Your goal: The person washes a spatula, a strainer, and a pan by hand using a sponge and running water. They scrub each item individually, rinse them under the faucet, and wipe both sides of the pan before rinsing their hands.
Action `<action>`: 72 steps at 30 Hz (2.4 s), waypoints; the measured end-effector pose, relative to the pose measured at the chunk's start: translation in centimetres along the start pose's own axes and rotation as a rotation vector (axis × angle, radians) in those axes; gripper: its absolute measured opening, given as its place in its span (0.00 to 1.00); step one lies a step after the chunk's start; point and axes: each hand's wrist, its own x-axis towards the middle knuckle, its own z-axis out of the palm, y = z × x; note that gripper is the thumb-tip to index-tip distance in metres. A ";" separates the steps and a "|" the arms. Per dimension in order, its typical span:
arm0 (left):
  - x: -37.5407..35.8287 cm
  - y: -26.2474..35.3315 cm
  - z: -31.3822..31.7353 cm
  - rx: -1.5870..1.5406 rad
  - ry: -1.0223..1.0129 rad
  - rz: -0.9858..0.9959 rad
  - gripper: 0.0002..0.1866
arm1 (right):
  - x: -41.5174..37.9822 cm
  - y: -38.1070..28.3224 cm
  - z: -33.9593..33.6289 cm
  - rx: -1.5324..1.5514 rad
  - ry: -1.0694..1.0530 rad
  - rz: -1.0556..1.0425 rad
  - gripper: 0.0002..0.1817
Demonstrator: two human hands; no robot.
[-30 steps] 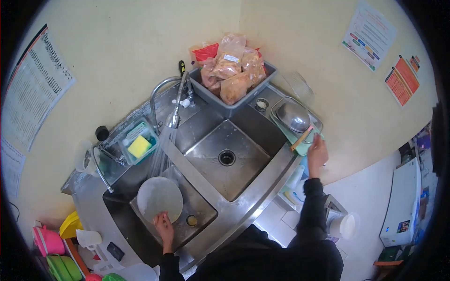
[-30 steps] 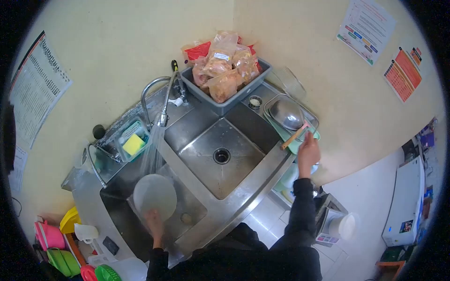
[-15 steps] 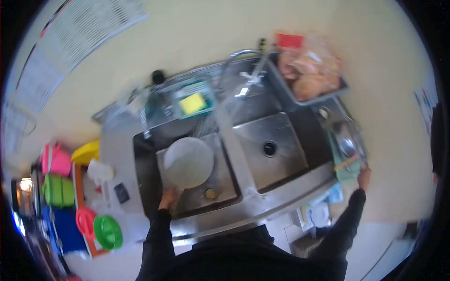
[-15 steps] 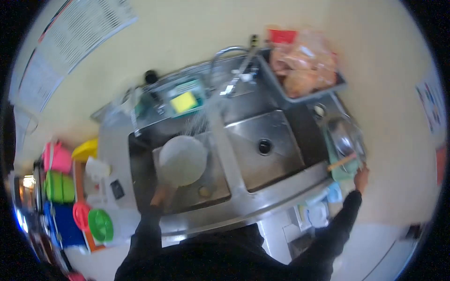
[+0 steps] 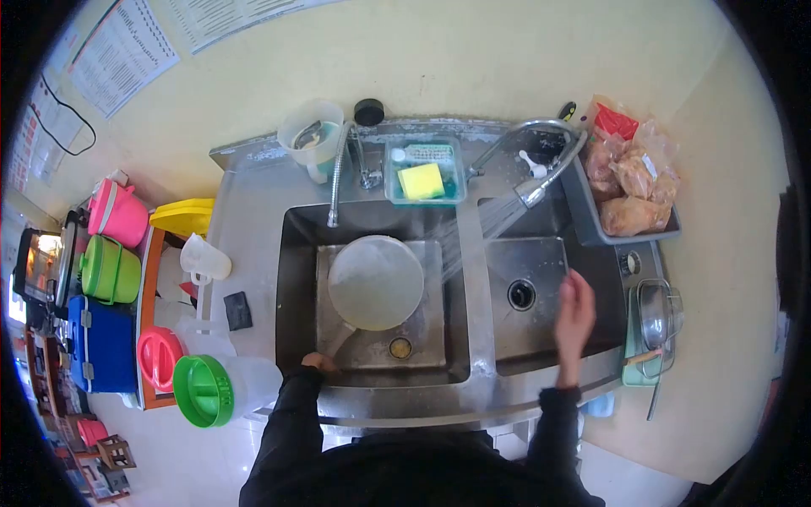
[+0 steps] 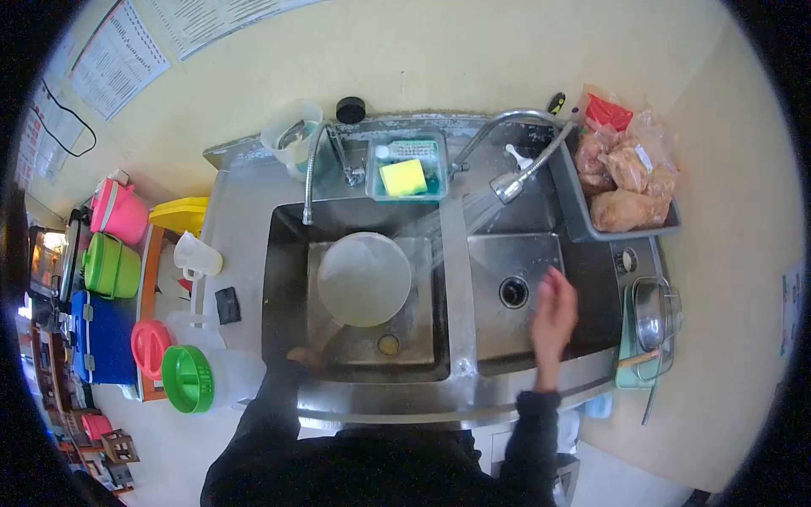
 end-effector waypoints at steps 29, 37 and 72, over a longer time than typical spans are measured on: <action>10.5 -3.1 2.9 0.008 0.042 0.210 0.22 | 13.5 0.1 16.9 0.476 -0.208 0.063 0.37; -0.8 0.3 0.3 -0.236 0.182 0.330 0.16 | 11.0 1.6 16.6 0.435 -0.202 0.093 0.50; -13.6 14.4 -10.8 -0.912 1.556 0.752 0.16 | 16.2 -3.0 34.0 -1.098 -0.669 -0.478 0.21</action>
